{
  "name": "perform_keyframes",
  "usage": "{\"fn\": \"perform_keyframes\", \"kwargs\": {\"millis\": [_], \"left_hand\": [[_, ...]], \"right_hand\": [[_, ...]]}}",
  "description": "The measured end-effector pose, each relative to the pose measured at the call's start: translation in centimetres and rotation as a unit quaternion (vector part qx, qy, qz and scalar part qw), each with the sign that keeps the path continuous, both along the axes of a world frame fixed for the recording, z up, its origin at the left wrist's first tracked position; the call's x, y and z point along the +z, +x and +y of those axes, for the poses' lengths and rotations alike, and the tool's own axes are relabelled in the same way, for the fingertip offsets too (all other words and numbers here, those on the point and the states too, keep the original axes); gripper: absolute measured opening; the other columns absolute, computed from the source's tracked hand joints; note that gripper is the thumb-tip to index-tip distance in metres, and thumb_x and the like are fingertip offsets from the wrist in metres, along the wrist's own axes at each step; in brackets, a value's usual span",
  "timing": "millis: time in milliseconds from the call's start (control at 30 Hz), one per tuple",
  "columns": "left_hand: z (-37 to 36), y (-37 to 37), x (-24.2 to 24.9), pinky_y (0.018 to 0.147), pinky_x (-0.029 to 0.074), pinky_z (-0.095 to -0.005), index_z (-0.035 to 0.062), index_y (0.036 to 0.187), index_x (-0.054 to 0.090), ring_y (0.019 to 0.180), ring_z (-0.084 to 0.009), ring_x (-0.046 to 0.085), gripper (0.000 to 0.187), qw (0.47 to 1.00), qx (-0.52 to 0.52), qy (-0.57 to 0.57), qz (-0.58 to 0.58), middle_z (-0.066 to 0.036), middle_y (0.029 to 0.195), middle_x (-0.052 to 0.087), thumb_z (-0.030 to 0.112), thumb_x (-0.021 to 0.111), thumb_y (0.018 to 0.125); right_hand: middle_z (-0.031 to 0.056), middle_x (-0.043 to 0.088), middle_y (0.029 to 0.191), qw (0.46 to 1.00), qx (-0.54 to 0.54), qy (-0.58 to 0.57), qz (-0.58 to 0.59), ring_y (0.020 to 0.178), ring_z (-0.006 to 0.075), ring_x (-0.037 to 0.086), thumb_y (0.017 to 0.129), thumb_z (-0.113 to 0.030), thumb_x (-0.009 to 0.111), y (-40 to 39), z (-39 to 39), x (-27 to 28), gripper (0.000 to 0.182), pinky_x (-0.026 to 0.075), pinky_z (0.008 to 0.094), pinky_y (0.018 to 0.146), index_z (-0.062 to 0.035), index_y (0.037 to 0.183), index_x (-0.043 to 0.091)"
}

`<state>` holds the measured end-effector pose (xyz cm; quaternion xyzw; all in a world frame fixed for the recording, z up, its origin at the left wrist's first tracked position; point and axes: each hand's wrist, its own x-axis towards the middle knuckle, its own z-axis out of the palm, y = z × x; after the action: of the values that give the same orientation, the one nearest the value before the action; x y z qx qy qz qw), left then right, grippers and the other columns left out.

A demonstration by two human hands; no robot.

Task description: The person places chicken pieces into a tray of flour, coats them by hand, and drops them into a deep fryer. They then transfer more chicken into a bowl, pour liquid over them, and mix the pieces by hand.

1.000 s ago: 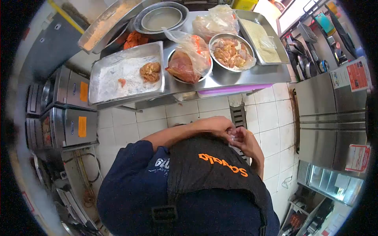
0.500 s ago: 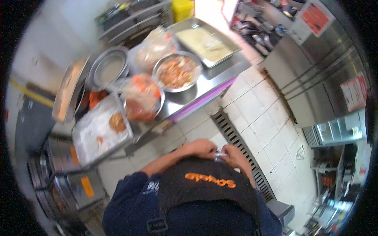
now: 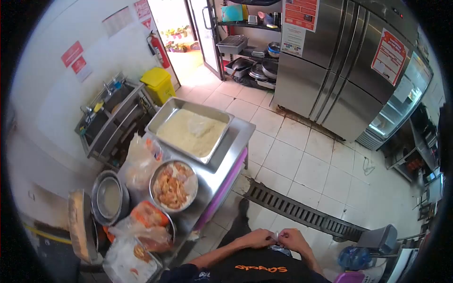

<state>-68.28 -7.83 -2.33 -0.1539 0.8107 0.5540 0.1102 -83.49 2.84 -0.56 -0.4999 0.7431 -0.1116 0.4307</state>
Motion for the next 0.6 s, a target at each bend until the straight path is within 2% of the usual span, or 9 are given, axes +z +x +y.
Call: {"fn": "perform_keyframes", "kwargs": {"millis": [67, 100, 133, 167, 300, 333, 500, 533, 600], "left_hand": [[-2.4, -1.7, -1.0, 0.067, 0.043, -0.0387, -0.0011, 0.085, 0.058, 0.075, -0.0329, 0.057, 0.036, 1.000, 0.004, 0.020, 0.014, -0.021, 0.080, 0.059, 0.034, 0.054, 0.078], [-3.9, -2.5, -1.0, 0.065, 0.043, -0.0369, -0.0012, 0.083, 0.058, 0.073, -0.0306, 0.057, 0.035, 0.997, 0.024, 0.060, -0.030, -0.019, 0.078, 0.059, 0.033, 0.056, 0.076], [-5.7, -3.4, -0.9, 0.064, 0.043, -0.0351, -0.0012, 0.082, 0.057, 0.071, -0.0283, 0.058, 0.033, 0.991, 0.046, 0.097, -0.076, -0.018, 0.076, 0.059, 0.031, 0.059, 0.074], [-7.5, -4.5, -0.6, 0.064, 0.043, -0.0351, -0.0012, 0.082, 0.057, 0.071, -0.0283, 0.058, 0.033, 0.992, 0.046, 0.089, -0.077, -0.018, 0.076, 0.059, 0.031, 0.059, 0.074], [-15.2, -8.7, 0.7, 0.062, 0.042, -0.0331, -0.0003, 0.081, 0.056, 0.068, -0.0239, 0.057, 0.035, 0.995, 0.033, 0.080, -0.055, -0.015, 0.072, 0.059, 0.034, 0.061, 0.074], [-16.8, -10.1, 0.6, 0.062, 0.042, -0.0336, 0.0003, 0.084, 0.057, 0.067, -0.0230, 0.057, 0.036, 0.996, 0.036, 0.072, -0.045, -0.014, 0.071, 0.059, 0.035, 0.060, 0.074], [-24.0, -16.6, 0.2, 0.069, 0.044, -0.0347, 0.0024, 0.092, 0.057, 0.080, -0.0275, 0.058, 0.042, 0.992, -0.024, 0.036, -0.119, -0.016, 0.084, 0.061, 0.038, 0.065, 0.070], [-24.8, -17.2, -1.1, 0.069, 0.043, -0.0346, 0.0034, 0.093, 0.055, 0.081, -0.0270, 0.058, 0.042, 0.996, 0.013, 0.082, -0.027, -0.015, 0.085, 0.060, 0.034, 0.067, 0.068], [-27.3, -19.3, -1.0, 0.069, 0.043, -0.0339, 0.0036, 0.092, 0.055, 0.080, -0.0254, 0.057, 0.040, 0.997, 0.003, 0.073, -0.002, -0.014, 0.084, 0.060, 0.032, 0.068, 0.067]], "right_hand": [[0.0061, 0.061, 0.071, 0.912, -0.195, 0.039, -0.359, 0.061, 0.0119, 0.057, 0.077, -0.021, 0.058, -2.1, -0.8, -1.3, 0.017, 0.045, 0.0278, 0.056, -0.0036, 0.077, 0.060], [0.0061, 0.061, 0.071, 0.913, -0.198, 0.035, -0.355, 0.061, 0.0119, 0.057, 0.077, -0.021, 0.058, -3.6, -2.0, -1.0, 0.017, 0.045, 0.0278, 0.056, -0.0036, 0.077, 0.060], [0.0054, 0.062, 0.073, 0.947, -0.104, 0.048, -0.300, 0.063, 0.0105, 0.057, 0.079, -0.022, 0.058, -4.9, -3.5, -0.6, 0.018, 0.045, 0.0268, 0.058, -0.0041, 0.080, 0.060], [0.0048, 0.062, 0.075, 0.968, -0.009, 0.059, -0.244, 0.065, 0.0091, 0.056, 0.080, -0.023, 0.057, -5.8, -5.3, -0.5, 0.019, 0.045, 0.0259, 0.059, -0.0045, 0.083, 0.061], [0.0084, 0.062, 0.074, 0.986, 0.102, 0.084, -0.104, 0.067, 0.0137, 0.057, 0.073, -0.028, 0.063, -9.6, -13.8, 0.1, 0.028, 0.044, 0.0252, 0.061, -0.0047, 0.087, 0.062], [0.0090, 0.061, 0.071, 0.992, 0.111, 0.008, -0.064, 0.065, 0.0167, 0.058, 0.070, -0.030, 0.065, -10.8, -15.2, 0.0, 0.031, 0.044, 0.0271, 0.059, -0.0047, 0.087, 0.062], [0.0091, 0.061, 0.070, 0.990, 0.096, 0.039, -0.096, 0.062, 0.0191, 0.059, 0.070, -0.028, 0.063, -16.6, -21.7, 0.4, 0.026, 0.045, 0.0310, 0.055, -0.0068, 0.085, 0.062], [0.0087, 0.061, 0.069, 0.994, 0.084, 0.028, -0.072, 0.061, 0.0180, 0.059, 0.071, -0.028, 0.062, -17.6, -22.8, 0.6, 0.024, 0.045, 0.0308, 0.055, -0.0068, 0.083, 0.062], [0.0083, 0.061, 0.069, 0.997, 0.062, 0.022, -0.043, 0.063, 0.0156, 0.057, 0.074, -0.032, 0.060, -19.4, -25.2, 0.5, 0.027, 0.044, 0.0296, 0.056, -0.0065, 0.081, 0.060]]}}
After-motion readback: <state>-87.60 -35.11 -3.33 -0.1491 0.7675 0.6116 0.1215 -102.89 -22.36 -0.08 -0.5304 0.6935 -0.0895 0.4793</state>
